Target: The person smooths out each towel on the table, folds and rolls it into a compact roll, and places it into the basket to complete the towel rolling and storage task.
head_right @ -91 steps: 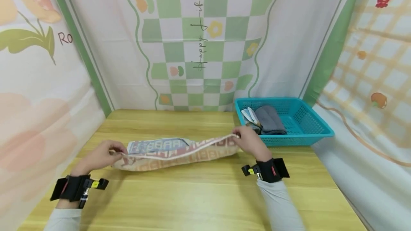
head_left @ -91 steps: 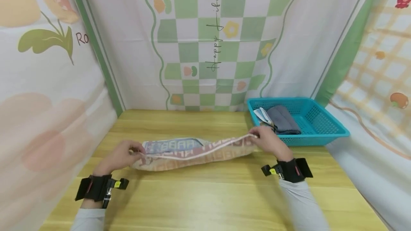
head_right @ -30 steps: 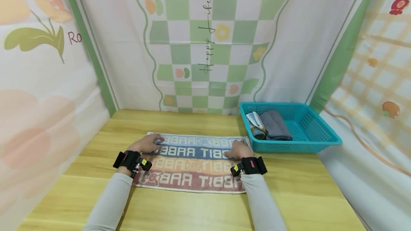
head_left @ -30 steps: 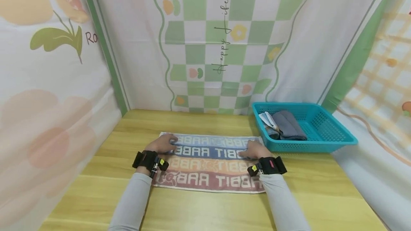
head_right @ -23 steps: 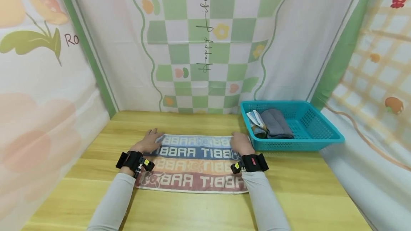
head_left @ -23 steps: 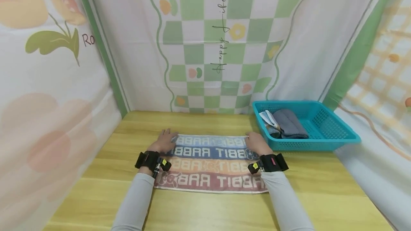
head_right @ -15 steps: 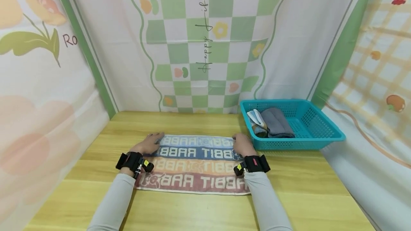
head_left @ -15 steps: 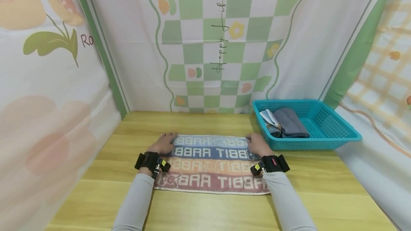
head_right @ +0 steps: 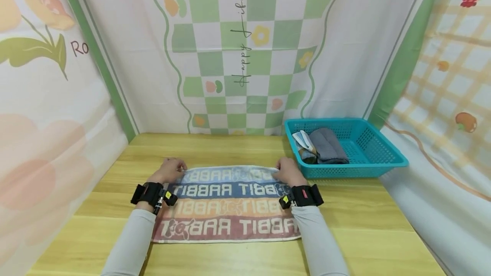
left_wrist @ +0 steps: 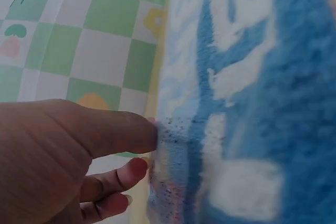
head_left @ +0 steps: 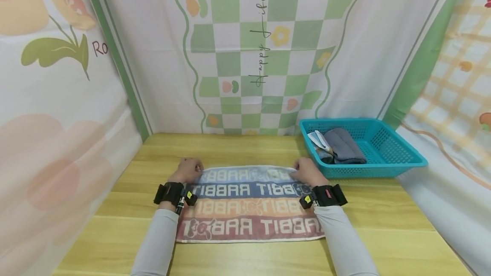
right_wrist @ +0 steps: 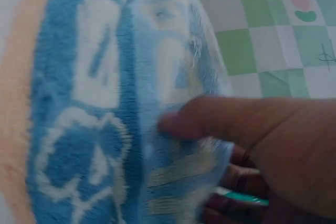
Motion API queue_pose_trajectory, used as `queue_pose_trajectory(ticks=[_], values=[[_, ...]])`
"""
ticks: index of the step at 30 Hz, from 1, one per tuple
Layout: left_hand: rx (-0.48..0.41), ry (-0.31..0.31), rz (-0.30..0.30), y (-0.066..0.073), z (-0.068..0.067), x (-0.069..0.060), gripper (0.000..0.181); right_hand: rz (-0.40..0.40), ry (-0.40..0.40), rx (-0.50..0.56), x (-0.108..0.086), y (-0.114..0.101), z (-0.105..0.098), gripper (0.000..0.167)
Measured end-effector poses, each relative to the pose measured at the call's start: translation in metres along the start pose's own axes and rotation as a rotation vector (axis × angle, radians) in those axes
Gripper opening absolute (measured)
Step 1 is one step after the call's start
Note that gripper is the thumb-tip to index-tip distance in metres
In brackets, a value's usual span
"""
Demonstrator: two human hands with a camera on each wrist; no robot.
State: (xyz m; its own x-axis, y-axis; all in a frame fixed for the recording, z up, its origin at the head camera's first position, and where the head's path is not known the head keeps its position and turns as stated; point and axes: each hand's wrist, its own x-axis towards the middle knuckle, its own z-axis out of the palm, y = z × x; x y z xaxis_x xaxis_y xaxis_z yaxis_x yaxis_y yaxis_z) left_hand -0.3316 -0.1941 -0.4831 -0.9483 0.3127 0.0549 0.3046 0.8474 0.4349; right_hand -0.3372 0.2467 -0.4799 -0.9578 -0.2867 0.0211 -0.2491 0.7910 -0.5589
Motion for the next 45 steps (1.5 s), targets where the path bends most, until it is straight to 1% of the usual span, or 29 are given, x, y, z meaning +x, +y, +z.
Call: queue_pose_trajectory(ticks=[3, 5, 6, 8, 10, 13, 15, 17, 22, 25, 27, 28, 30, 33, 35, 37, 40, 43, 45], values=[[0.009, 0.007, -0.002, -0.003, -0.002, -0.002, 0.008, -0.042, -0.004, 0.022, -0.003, -0.003, -0.005, 0.022], [0.0, 0.016, -0.016, -0.006, -0.004, -0.003, 0.007, -0.071, -0.007, 0.05, -0.005, -0.005, -0.01, 0.011], [-0.007, 0.026, -0.024, -0.007, -0.006, -0.003, 0.006, -0.089, -0.005, 0.058, -0.007, -0.006, -0.012, 0.009], [-0.034, 0.058, -0.039, -0.008, -0.009, -0.004, 0.006, -0.128, 0.004, 0.084, -0.01, -0.009, -0.018, 0.006], [-0.09, 0.107, -0.043, -0.008, -0.013, -0.004, 0.006, -0.155, 0.02, 0.11, -0.014, -0.013, -0.024, 0.006], [-0.179, 0.189, -0.006, -0.007, -0.02, -0.006, 0.004, -0.185, 0.051, 0.113, -0.02, -0.019, -0.033, 0.007], [-0.227, 0.223, 0.02, -0.007, -0.023, -0.007, 0.004, -0.185, 0.072, 0.106, -0.023, -0.022, -0.039, 0.01], [-0.247, 0.246, 0.033, -0.008, -0.025, -0.008, 0.008, -0.18, 0.095, 0.095, -0.025, -0.024, -0.042, 0.01], [-0.252, 0.293, 0.048, -0.009, -0.031, -0.01, 0.014, -0.142, 0.146, 0.087, -0.029, -0.029, -0.049, 0.009], [-0.251, 0.323, 0.082, -0.006, -0.036, -0.012, 0.015, -0.133, 0.175, 0.088, -0.033, -0.032, -0.054, 0.008], [-0.251, 0.336, 0.102, -0.004, -0.039, -0.013, 0.015, -0.142, 0.19, 0.086, -0.035, -0.031, -0.058, 0.007], [-0.254, 0.337, 0.108, -0.002, -0.041, -0.014, 0.015, -0.157, 0.2, 0.086, -0.036, -0.029, -0.059, 0.006], [-0.26, 0.331, 0.113, 0.001, -0.043, -0.014, 0.016, -0.219, 0.257, 0.039, -0.03, -0.005, -0.055, 0.005], [-0.28, 0.318, 0.121, 0.002, -0.045, -0.014, 0.019, -0.235, 0.295, 0.015, -0.031, 0.0, -0.058, 0.01], [-0.298, 0.316, 0.122, 0.001, -0.046, -0.014, 0.02, -0.246, 0.319, -0.005, -0.033, 0.0, -0.06, 0.012], [-0.305, 0.326, 0.132, -0.001, -0.046, -0.014, 0.022, -0.213, 0.297, 0.027, -0.043, -0.021, -0.068, 0.012], [-0.283, 0.363, 0.161, -0.001, -0.046, -0.014, 0.022, -0.213, 0.322, 0.033, -0.043, -0.021, -0.069, 0.012], [-0.253, 0.401, 0.196, 0.0, -0.047, -0.014, 0.022, -0.21, 0.355, 0.05, -0.041, -0.016, -0.068, 0.011], [-0.25, 0.417, 0.202, 0.002, -0.049, -0.014, 0.021, -0.225, 0.381, 0.064, -0.039, -0.013, -0.067, 0.01]])
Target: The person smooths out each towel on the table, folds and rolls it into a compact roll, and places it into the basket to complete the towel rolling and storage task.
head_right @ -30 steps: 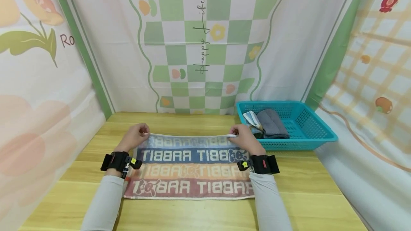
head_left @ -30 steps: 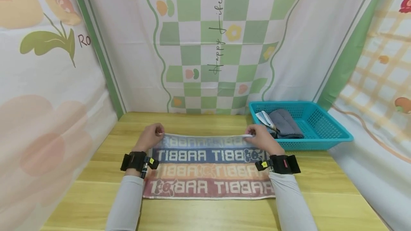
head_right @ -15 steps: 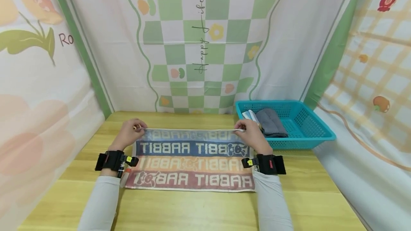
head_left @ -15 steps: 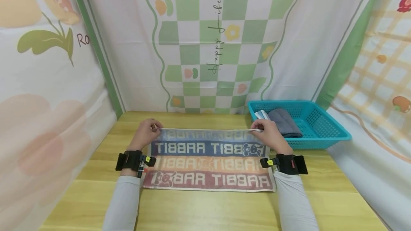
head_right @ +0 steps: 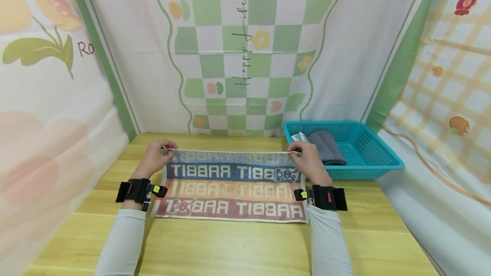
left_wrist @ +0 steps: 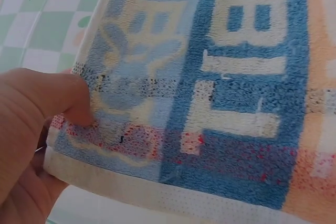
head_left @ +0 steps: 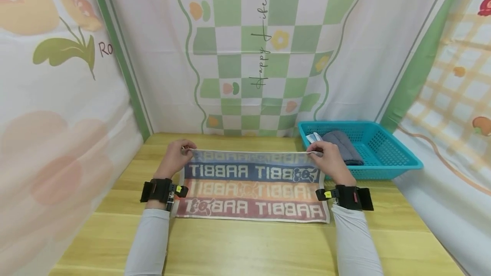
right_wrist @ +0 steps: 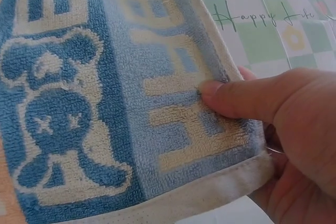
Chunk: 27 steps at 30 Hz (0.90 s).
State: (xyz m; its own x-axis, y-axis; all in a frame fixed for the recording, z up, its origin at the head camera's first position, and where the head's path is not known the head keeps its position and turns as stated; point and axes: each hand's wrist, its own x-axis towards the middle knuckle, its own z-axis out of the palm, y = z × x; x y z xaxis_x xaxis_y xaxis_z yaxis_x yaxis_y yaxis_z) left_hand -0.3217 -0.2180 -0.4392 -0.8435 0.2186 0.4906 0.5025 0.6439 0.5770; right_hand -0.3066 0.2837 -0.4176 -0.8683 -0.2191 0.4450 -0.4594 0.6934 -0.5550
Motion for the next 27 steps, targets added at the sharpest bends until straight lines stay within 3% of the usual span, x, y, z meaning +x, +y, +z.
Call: queue_pose_trajectory(ticks=[6, 9, 12, 13, 17, 21, 27], values=[[-0.005, 0.017, -0.012, 0.008, -0.003, 0.0, 0.02, -0.055, 0.052, 0.043, 0.002, 0.04, 0.012, 0.007], [-0.007, 0.017, 0.001, 0.012, -0.006, -0.002, 0.019, -0.02, 0.056, 0.019, 0.0, 0.043, 0.01, 0.009], [-0.004, 0.016, 0.032, 0.016, -0.009, -0.004, 0.019, 0.015, 0.011, -0.005, -0.004, 0.026, 0.0, 0.01], [-0.004, 0.015, 0.036, 0.018, -0.01, -0.005, 0.018, 0.033, -0.011, 0.0, -0.007, 0.011, -0.007, 0.01], [-0.002, -0.017, 0.047, 0.023, -0.014, -0.014, 0.017, 0.064, -0.138, -0.007, -0.012, -0.009, -0.021, 0.009], [-0.01, -0.076, 0.035, 0.026, -0.017, -0.022, 0.018, 0.083, -0.194, -0.044, -0.018, -0.015, -0.027, 0.008], [-0.008, -0.161, 0.03, 0.031, -0.022, -0.039, 0.019, 0.035, -0.262, -0.07, -0.02, -0.02, -0.03, 0.013]])
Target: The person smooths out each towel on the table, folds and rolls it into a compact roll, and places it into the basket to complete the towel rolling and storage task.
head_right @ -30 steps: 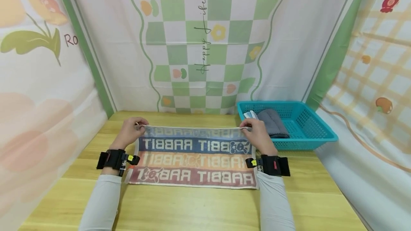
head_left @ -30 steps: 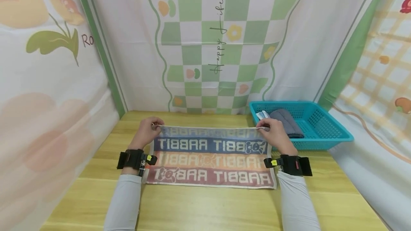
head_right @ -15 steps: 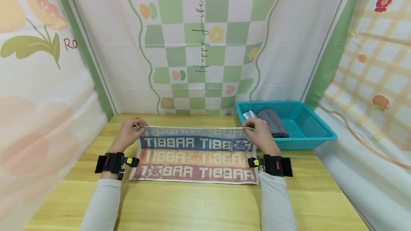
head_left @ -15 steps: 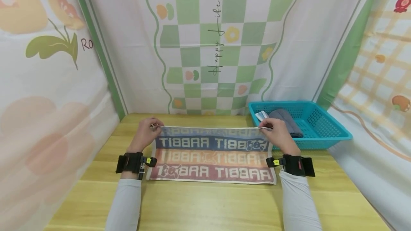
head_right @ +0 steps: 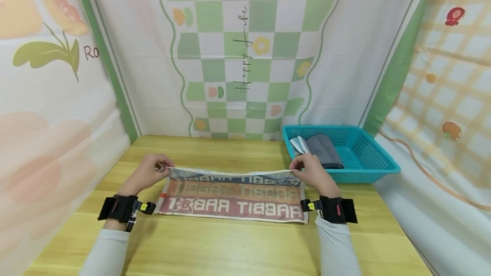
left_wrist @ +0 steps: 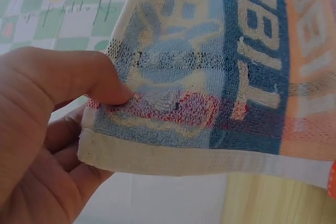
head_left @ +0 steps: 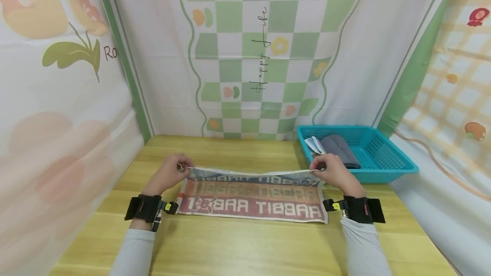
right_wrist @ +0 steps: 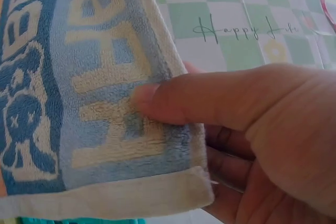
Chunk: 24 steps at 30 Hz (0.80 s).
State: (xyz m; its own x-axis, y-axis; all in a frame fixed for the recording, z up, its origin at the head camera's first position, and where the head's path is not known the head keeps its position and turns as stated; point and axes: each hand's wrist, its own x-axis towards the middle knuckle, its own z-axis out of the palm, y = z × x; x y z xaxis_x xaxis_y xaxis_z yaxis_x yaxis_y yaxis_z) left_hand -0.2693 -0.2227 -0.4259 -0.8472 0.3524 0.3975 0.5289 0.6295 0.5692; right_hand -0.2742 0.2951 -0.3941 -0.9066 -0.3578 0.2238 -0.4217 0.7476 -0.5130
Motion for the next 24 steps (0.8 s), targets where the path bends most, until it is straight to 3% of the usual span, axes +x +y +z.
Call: queue_pose_trajectory(ticks=[6, 12, 16, 24], values=[[-0.008, -0.065, -0.01, 0.011, 0.002, -0.013, 0.023, -0.019, -0.057, -0.039, -0.015, -0.003, 0.0, 0.016], [0.025, -0.224, -0.145, 0.014, 0.007, -0.031, 0.021, -0.07, -0.167, -0.023, -0.03, -0.011, 0.012, 0.023], [0.028, -0.31, -0.181, 0.012, 0.011, -0.042, 0.023, -0.092, -0.257, -0.008, -0.037, -0.007, 0.029, 0.026], [-0.023, -0.304, -0.154, 0.009, 0.013, -0.051, 0.023, -0.063, -0.3, 0.007, -0.048, 0.0, 0.044, 0.03]])
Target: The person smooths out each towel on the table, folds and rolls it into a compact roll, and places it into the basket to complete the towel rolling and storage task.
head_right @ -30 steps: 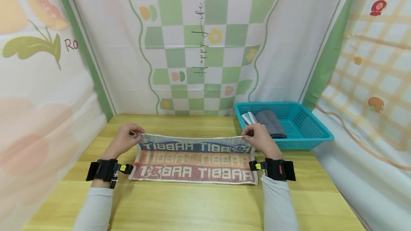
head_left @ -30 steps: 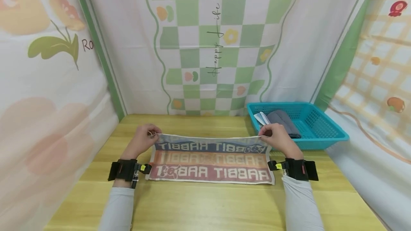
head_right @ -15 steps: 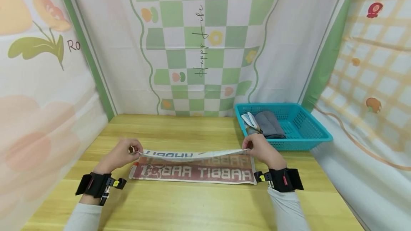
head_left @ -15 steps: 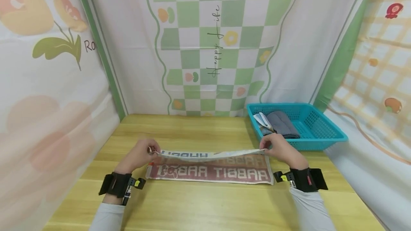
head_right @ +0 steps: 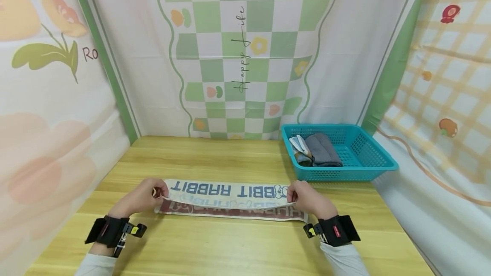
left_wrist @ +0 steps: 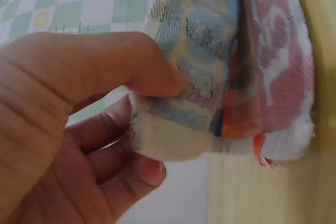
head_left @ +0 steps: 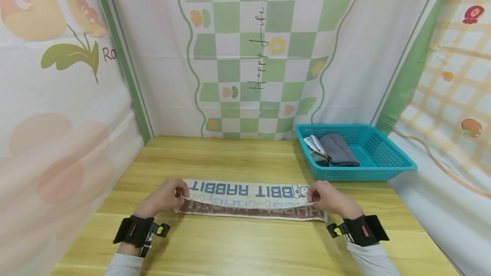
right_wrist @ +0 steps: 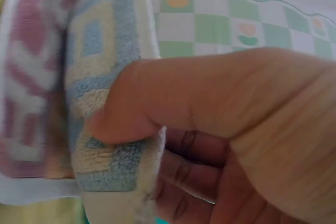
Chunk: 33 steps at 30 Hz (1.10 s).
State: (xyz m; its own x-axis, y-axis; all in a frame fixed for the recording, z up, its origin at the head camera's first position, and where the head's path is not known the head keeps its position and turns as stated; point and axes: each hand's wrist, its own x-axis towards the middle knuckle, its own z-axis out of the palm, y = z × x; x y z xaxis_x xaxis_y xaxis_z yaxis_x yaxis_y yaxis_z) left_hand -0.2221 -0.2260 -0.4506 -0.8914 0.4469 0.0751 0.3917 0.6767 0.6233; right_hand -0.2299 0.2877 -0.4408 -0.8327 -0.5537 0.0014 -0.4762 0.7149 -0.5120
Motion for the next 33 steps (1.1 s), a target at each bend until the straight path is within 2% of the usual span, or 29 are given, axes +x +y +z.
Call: queue_pose_trajectory(ticks=[6, 8, 10, 13, 17, 21, 25, 30, 33], values=[[-0.031, -0.129, -0.022, -0.005, 0.003, -0.007, 0.017, 0.024, -0.113, 0.082, -0.005, 0.006, 0.013, 0.017], [-0.039, -0.146, -0.028, -0.006, 0.003, -0.006, 0.023, 0.031, -0.12, 0.091, -0.004, 0.005, 0.011, 0.015], [-0.03, -0.129, -0.023, -0.007, 0.003, -0.002, 0.027, 0.025, -0.081, 0.074, -0.002, 0.004, 0.008, 0.013], [0.028, -0.067, -0.013, -0.006, 0.003, 0.008, 0.033, 0.027, -0.018, 0.037, 0.004, 0.002, 0.005, 0.016], [0.112, -0.023, -0.042, -0.003, 0.009, 0.024, 0.039, 0.055, 0.0, -0.035, 0.013, 0.0, 0.008, 0.032], [0.158, -0.042, -0.07, -0.001, 0.018, 0.036, 0.039, 0.066, 0.003, -0.085, 0.02, 0.0, 0.02, 0.037], [0.15, -0.06, -0.08, 0.001, 0.025, 0.044, 0.041, 0.109, 0.012, -0.1, 0.021, 0.001, 0.028, 0.037], [0.125, -0.086, -0.128, 0.003, 0.034, 0.051, 0.042, 0.205, 0.004, -0.116, 0.014, 0.003, 0.027, 0.038], [0.12, -0.097, -0.127, 0.005, 0.038, 0.055, 0.041, 0.228, 0.003, -0.114, 0.009, 0.008, 0.024, 0.039]])
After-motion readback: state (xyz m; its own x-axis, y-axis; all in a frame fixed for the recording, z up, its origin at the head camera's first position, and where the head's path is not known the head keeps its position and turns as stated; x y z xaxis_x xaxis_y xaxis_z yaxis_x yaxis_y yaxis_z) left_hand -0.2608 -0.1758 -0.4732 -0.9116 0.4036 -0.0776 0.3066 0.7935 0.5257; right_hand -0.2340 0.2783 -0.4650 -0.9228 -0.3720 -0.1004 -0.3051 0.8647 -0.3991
